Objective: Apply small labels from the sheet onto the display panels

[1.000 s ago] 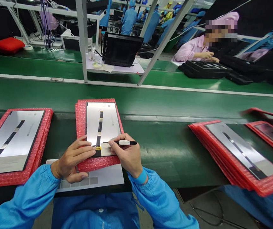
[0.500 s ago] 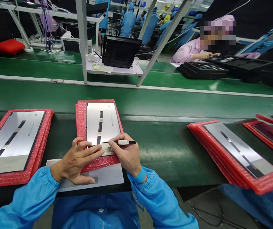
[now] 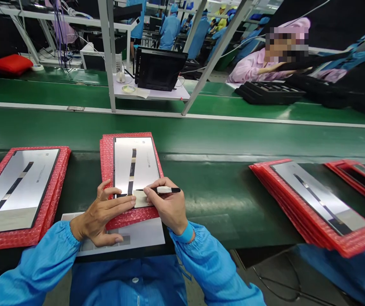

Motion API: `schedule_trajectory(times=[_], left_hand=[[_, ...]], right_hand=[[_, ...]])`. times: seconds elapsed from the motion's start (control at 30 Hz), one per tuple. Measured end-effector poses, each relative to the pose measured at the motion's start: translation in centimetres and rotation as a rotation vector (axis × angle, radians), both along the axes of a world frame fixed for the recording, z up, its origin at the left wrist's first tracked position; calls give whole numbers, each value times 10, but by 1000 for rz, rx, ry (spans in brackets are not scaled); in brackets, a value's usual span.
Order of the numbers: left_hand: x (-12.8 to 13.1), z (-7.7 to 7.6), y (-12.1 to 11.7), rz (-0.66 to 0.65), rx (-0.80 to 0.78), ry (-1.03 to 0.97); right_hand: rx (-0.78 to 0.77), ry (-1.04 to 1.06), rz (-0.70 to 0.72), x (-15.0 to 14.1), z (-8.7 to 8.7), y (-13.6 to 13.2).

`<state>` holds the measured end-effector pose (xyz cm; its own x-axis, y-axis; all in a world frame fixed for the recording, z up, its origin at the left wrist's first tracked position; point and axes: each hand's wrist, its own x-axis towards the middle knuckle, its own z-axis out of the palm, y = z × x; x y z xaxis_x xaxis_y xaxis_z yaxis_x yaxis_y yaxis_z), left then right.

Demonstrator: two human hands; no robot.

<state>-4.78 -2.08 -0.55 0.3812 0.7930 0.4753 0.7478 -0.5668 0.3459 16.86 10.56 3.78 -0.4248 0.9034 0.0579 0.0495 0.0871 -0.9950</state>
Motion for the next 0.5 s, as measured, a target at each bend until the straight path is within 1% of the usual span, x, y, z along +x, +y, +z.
schedule_trajectory(times=[0.1,0.2,0.23,0.3,0.37,0.43,0.5], left_hand=[[-2,0,2,4,4,-31],[-4,12,-3,4,41,-21],[-4,18,-8,21,78,-25],[1,30,-24,92,210,-64],[11,36,-45,172,328,-113],[25,34,-65,189,317,-130],[40,22,-81,165,223,-131]], right_hand=[[14,82,-21,2,1,-3],[116,163,-106,12,0,-9],[157,181,-140,17,-1,-12],[228,225,-195,31,-6,-16],[271,273,-227,48,-13,-20],[287,300,-253,65,-22,-25],[276,248,-265,81,-31,-31]])
